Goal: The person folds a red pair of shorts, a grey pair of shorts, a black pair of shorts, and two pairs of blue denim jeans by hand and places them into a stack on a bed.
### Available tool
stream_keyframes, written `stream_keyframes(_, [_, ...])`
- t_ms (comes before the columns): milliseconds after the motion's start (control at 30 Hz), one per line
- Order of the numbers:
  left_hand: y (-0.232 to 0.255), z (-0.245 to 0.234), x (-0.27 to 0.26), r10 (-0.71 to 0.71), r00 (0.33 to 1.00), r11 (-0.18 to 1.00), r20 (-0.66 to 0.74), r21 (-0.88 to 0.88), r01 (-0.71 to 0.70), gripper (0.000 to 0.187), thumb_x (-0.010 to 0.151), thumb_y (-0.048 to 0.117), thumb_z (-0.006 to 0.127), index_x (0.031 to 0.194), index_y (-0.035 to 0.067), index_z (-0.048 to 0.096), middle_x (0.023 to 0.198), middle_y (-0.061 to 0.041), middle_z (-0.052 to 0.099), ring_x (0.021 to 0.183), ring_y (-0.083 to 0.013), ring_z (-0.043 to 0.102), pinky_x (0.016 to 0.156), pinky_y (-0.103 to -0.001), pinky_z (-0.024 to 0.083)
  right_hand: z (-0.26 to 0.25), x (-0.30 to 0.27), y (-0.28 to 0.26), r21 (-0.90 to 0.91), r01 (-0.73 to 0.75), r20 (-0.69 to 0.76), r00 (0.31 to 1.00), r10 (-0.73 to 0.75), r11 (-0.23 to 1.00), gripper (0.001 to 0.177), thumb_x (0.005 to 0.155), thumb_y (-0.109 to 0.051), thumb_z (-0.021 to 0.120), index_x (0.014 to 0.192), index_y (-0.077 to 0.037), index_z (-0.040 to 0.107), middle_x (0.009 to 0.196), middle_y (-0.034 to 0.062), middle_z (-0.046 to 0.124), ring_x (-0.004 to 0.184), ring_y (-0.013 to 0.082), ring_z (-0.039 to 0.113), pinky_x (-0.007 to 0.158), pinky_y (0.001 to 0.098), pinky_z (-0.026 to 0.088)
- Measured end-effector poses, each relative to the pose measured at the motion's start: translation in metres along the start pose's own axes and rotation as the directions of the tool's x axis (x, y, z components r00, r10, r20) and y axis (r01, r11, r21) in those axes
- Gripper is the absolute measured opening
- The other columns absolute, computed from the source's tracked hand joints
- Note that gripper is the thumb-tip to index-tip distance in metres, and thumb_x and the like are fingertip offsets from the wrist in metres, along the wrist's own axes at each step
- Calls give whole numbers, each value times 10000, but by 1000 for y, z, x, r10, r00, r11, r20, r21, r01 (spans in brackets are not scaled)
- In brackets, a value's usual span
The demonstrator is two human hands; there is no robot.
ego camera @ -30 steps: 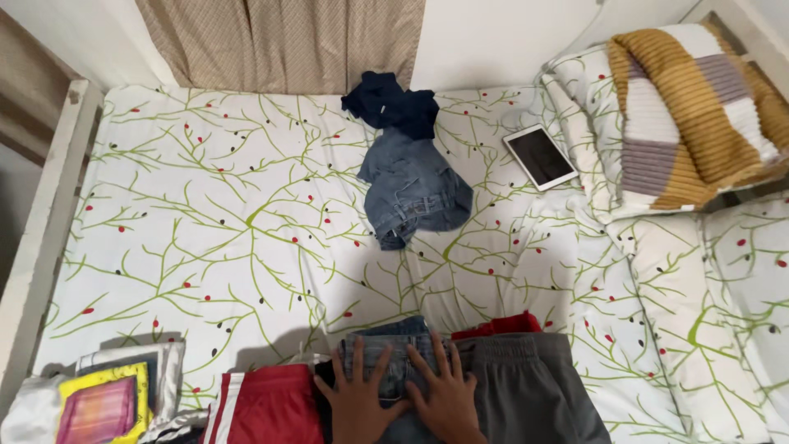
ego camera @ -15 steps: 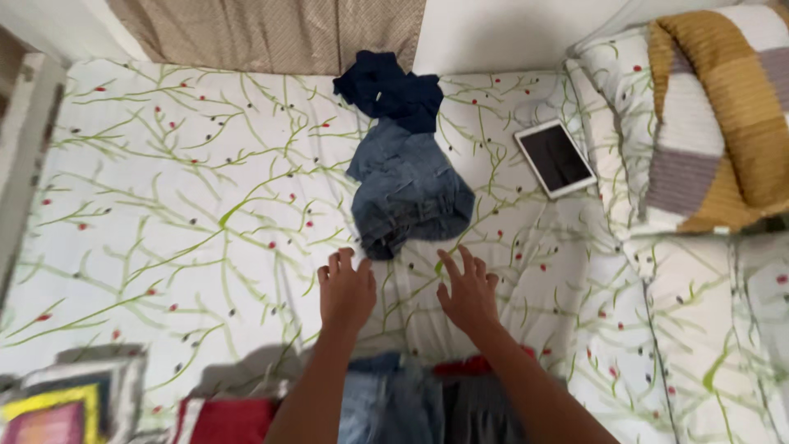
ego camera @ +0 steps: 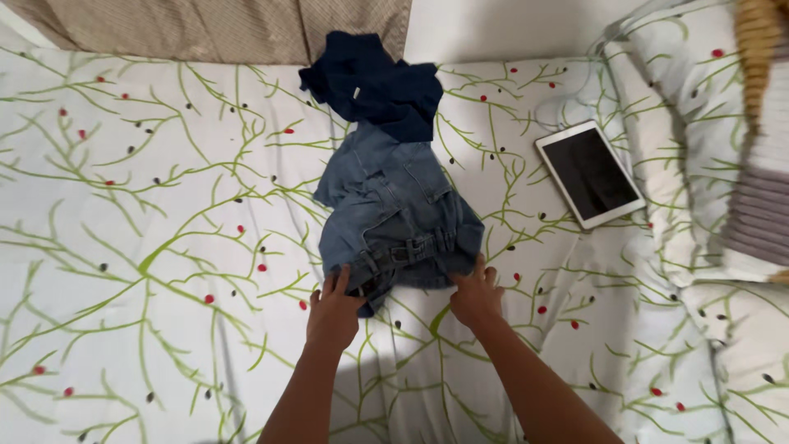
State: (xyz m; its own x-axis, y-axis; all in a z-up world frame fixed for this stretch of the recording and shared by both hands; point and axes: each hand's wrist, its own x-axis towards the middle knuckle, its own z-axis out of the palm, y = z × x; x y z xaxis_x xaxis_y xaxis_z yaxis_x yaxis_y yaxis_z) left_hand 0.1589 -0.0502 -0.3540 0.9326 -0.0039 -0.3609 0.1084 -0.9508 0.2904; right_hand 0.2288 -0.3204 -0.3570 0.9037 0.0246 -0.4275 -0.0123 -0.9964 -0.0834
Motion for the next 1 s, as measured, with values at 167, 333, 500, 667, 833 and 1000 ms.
stream_keyframes(167, [-2,27,41,-15,976,1000,-217,4,16,364,873,133,613,1237,121,630,1423,-101,505,1259,-389,507,924,-532,512,18,48,17,-49,58,-59,996,-61,997,360,919,-292,644,1277,-266,619,1601,236,190,1447,426,256,999,682,386])
stream_keyframes(333, [5,-3,50,-30,956,972,-293,-230,-40,243,860,48,584,1088,132,583,1127,-122,676,1048,-369,664,858,-499,550,17,64,21,-123,151,-255,950,-178,981,490,893,-140,642,1378,-158,575,1375,126,497,1332,335,453,1010,573,457])
stream_keyframes(500, [40,-90,34,-53,970,897,-239,-438,-59,336,841,66,625,1165,124,555,1002,-226,719,954,-438,669,841,-537,535,-39,29,-22,299,143,-375,927,-22,943,767,643,-264,838,1329,-115,530,1424,147,452,1326,366,397,977,587,413])
stream_keyframes(667, [91,-184,-2,71,977,989,-202,-115,-96,258,836,319,722,1017,150,648,874,-131,750,869,-364,712,897,-536,453,-69,20,-59,287,221,-500,865,-51,932,750,621,-45,752,1307,-325,642,1444,80,494,1380,346,406,924,621,397])
stream_keyframes(833, [118,-246,-47,17,829,987,-560,-121,-102,248,871,264,669,1075,123,655,693,-214,705,711,-396,696,955,-500,448,-92,-11,-77,609,98,-426,877,220,787,326,784,-136,714,1082,-267,739,1250,11,671,1275,262,563,1010,542,439])
stream_keyframes(1000, [94,-282,-98,-355,777,795,-521,-606,-43,359,911,152,605,1249,41,559,660,-268,659,630,-450,664,633,-543,508,-62,-29,-48,744,133,-466,805,366,654,358,841,-66,584,1156,-192,696,1136,152,673,1093,372,640,921,473,515])
